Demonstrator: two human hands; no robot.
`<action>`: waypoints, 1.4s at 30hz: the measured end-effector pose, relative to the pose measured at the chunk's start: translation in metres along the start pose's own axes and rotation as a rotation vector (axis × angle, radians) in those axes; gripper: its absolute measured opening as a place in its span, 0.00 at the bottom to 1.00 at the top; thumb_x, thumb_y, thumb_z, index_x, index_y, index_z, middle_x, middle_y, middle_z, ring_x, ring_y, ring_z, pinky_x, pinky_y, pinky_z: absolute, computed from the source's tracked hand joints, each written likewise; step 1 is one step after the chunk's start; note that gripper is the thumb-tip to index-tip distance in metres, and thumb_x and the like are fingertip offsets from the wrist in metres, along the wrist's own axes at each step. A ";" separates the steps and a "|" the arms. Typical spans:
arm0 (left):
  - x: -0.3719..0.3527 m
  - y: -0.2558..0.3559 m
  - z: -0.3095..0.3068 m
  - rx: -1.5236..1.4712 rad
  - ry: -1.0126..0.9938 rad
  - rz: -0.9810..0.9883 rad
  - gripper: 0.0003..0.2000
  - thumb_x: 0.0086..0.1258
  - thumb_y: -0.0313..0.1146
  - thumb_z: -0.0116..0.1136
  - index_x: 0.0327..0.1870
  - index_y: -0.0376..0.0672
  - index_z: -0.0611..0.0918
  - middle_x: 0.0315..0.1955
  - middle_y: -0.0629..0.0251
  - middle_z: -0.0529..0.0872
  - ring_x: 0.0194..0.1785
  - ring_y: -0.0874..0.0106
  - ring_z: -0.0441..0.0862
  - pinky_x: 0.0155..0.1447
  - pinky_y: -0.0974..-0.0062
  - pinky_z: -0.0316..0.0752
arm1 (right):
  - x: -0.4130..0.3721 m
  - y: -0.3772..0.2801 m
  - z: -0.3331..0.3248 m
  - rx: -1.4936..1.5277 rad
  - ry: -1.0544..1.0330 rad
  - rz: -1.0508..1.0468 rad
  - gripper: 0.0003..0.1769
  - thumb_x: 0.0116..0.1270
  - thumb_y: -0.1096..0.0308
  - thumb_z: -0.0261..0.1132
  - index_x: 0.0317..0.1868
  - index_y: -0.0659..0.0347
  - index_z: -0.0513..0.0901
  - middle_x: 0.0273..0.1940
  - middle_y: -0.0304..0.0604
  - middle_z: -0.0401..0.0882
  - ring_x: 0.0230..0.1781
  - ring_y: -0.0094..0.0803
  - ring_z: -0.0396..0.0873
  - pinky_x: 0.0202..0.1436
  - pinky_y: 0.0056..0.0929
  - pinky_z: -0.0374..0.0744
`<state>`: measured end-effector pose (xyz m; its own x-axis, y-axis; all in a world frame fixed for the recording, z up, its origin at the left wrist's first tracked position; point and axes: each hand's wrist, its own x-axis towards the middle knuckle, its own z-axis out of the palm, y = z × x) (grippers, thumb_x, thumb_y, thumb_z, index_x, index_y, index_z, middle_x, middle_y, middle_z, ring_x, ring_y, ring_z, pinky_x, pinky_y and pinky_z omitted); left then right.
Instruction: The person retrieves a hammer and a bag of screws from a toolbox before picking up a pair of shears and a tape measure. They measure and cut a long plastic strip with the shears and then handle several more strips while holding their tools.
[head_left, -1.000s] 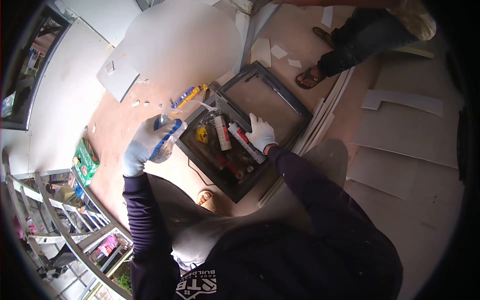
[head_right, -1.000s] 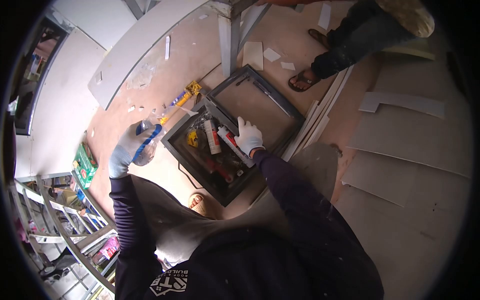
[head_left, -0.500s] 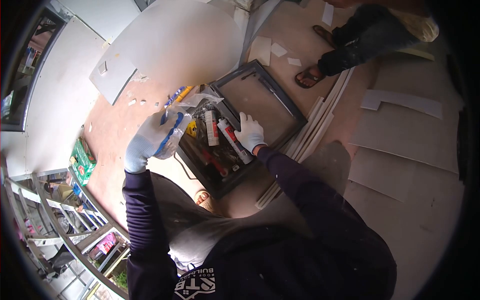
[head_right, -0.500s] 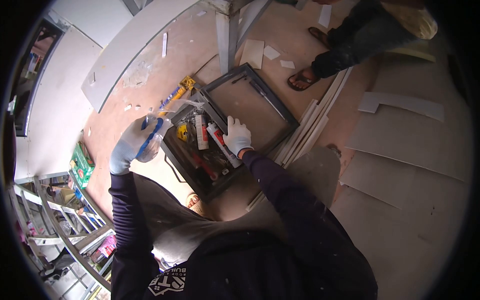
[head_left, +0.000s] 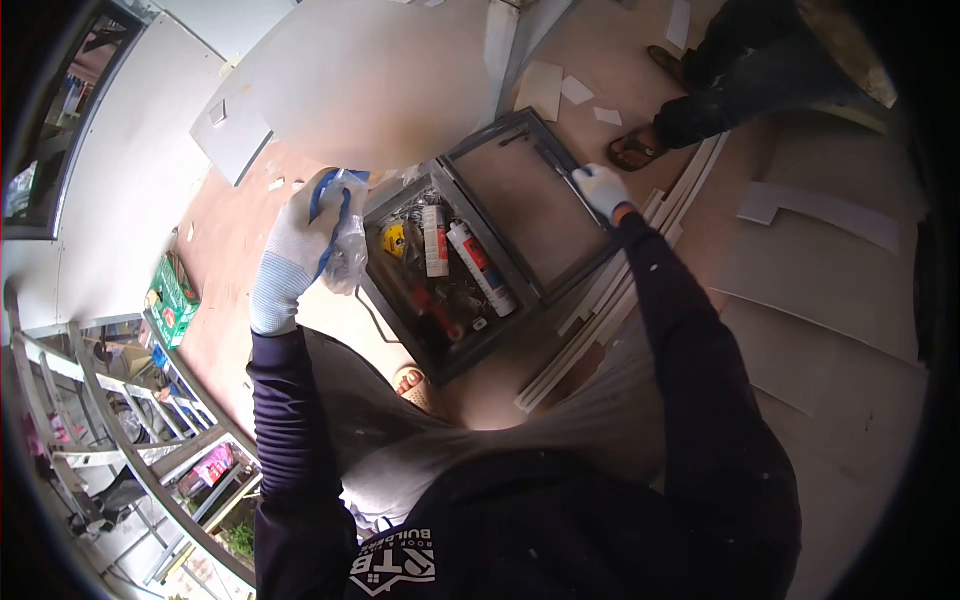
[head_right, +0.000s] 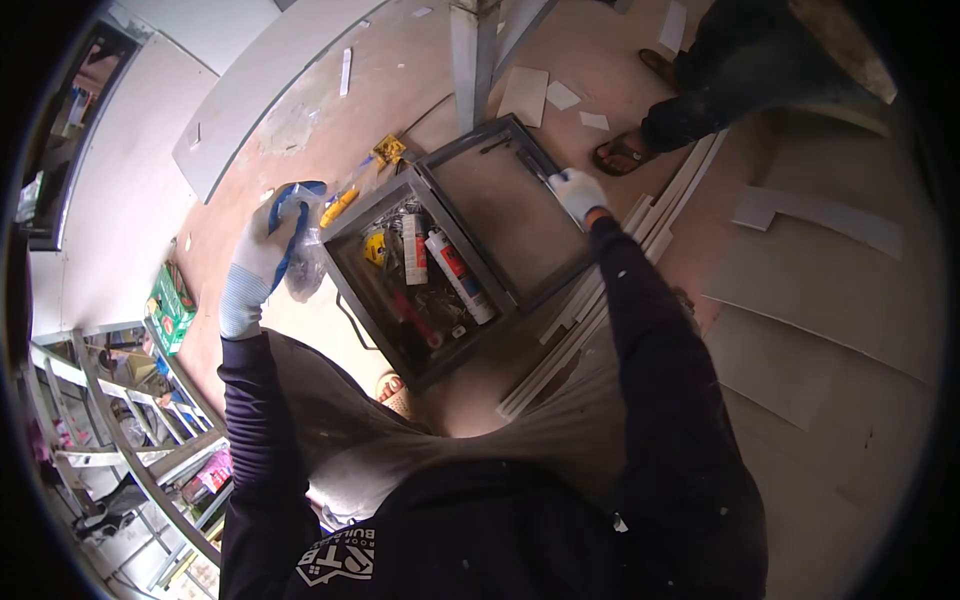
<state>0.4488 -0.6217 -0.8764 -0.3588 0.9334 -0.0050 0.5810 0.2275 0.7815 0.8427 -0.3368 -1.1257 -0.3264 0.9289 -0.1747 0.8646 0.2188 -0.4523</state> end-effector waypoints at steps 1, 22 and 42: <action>-0.002 0.002 0.001 -0.019 0.023 -0.005 0.16 0.76 0.35 0.56 0.60 0.37 0.81 0.32 0.53 0.87 0.36 0.64 0.86 0.46 0.70 0.79 | 0.009 0.007 -0.016 -0.058 -0.011 -0.013 0.25 0.69 0.45 0.56 0.47 0.58 0.86 0.49 0.60 0.85 0.52 0.61 0.81 0.58 0.53 0.77; 0.001 0.011 0.008 -0.104 0.056 0.026 0.19 0.75 0.44 0.58 0.37 0.32 0.82 0.23 0.69 0.76 0.28 0.81 0.71 0.34 0.79 0.68 | -0.054 -0.115 -0.084 0.342 -0.373 -0.099 0.23 0.74 0.49 0.60 0.41 0.64 0.85 0.32 0.44 0.85 0.34 0.33 0.82 0.43 0.32 0.78; -0.003 0.037 0.006 -0.525 -0.197 -0.041 0.13 0.78 0.26 0.50 0.55 0.36 0.86 0.36 0.70 0.85 0.32 0.83 0.77 0.39 0.84 0.74 | -0.122 -0.207 -0.090 0.436 -0.361 -0.505 0.17 0.76 0.59 0.61 0.52 0.64 0.84 0.46 0.56 0.86 0.49 0.52 0.84 0.52 0.40 0.80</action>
<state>0.4761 -0.6139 -0.8514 -0.2008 0.9723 -0.1195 0.1100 0.1436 0.9835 0.7383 -0.4689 -0.9326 -0.8123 0.5752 -0.0966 0.3723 0.3837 -0.8451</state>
